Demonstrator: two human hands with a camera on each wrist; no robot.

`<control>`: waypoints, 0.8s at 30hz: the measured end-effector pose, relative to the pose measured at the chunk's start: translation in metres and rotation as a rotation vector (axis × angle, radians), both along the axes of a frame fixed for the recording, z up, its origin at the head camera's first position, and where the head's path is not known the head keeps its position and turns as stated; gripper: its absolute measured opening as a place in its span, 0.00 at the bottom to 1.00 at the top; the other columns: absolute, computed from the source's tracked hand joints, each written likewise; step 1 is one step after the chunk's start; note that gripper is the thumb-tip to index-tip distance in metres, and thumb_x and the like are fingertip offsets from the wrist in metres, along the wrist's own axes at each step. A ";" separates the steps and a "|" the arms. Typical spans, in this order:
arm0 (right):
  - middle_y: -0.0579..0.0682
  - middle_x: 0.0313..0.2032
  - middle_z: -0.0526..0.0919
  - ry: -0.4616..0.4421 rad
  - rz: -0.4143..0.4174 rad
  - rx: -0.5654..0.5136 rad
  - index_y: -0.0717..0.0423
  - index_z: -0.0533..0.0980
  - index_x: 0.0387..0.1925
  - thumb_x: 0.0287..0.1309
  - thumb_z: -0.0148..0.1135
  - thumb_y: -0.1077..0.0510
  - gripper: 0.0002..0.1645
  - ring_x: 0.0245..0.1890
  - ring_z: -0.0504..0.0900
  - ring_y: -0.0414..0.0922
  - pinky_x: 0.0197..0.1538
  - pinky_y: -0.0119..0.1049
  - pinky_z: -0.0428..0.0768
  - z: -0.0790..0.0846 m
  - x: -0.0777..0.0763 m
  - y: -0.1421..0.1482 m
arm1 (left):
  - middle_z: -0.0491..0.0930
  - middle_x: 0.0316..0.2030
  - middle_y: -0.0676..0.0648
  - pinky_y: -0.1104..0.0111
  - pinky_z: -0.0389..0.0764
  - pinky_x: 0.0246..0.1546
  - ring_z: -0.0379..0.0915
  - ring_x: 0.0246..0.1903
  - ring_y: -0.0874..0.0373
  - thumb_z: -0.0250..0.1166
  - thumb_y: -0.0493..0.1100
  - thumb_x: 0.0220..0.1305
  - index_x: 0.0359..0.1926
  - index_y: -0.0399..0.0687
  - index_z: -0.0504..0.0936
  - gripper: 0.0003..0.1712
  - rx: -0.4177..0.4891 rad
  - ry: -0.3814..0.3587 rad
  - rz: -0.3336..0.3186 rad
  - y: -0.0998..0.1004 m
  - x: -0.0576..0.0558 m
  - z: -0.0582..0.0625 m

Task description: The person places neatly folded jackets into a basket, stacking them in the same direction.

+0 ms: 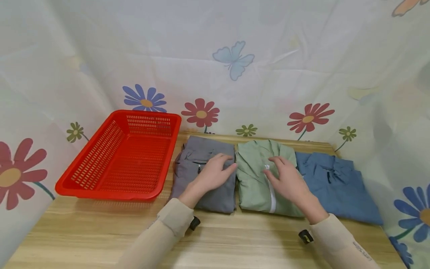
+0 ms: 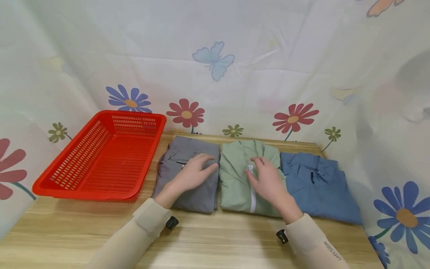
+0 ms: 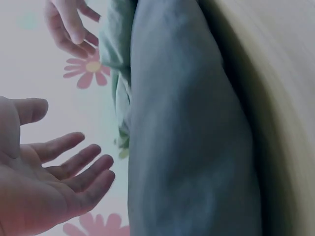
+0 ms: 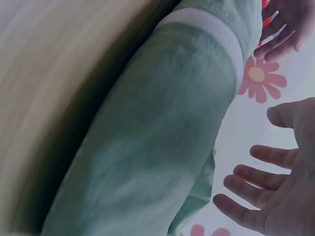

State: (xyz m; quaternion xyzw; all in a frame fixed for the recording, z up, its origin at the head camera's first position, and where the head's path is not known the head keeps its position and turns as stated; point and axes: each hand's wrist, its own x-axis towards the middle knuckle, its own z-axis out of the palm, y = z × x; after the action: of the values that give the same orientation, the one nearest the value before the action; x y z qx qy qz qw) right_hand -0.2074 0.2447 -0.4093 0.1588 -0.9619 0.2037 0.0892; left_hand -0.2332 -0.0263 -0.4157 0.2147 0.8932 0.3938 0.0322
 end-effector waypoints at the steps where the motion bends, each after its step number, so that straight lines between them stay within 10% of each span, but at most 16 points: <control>1: 0.68 0.62 0.74 0.012 -0.010 -0.003 0.68 0.72 0.65 0.73 0.61 0.53 0.29 0.60 0.76 0.65 0.57 0.62 0.76 0.000 0.000 0.002 | 0.71 0.67 0.41 0.49 0.73 0.61 0.70 0.64 0.45 0.55 0.56 0.79 0.71 0.42 0.73 0.30 0.034 -0.026 -0.001 0.003 -0.001 0.001; 11: 0.73 0.56 0.76 0.039 -0.117 -0.082 0.73 0.72 0.61 0.74 0.50 0.65 0.20 0.49 0.77 0.66 0.48 0.61 0.76 0.001 -0.001 0.030 | 0.66 0.72 0.42 0.49 0.72 0.64 0.64 0.70 0.46 0.56 0.56 0.78 0.77 0.46 0.64 0.34 0.251 -0.317 0.017 0.025 -0.007 -0.003; 24: 0.79 0.63 0.67 -0.378 -0.209 -0.184 0.77 0.53 0.73 0.79 0.43 0.58 0.33 0.61 0.70 0.72 0.55 0.63 0.75 0.004 -0.013 0.062 | 0.58 0.76 0.38 0.49 0.61 0.71 0.54 0.74 0.41 0.57 0.53 0.78 0.78 0.38 0.58 0.38 0.497 -0.608 0.098 0.034 -0.020 -0.005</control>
State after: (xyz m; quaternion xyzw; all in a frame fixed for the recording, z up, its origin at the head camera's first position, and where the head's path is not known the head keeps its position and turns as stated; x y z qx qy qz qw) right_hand -0.2203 0.3066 -0.4049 0.0087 -0.9501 0.3063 -0.0576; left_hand -0.2527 0.0078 -0.4212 0.0466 0.7296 0.6446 0.2236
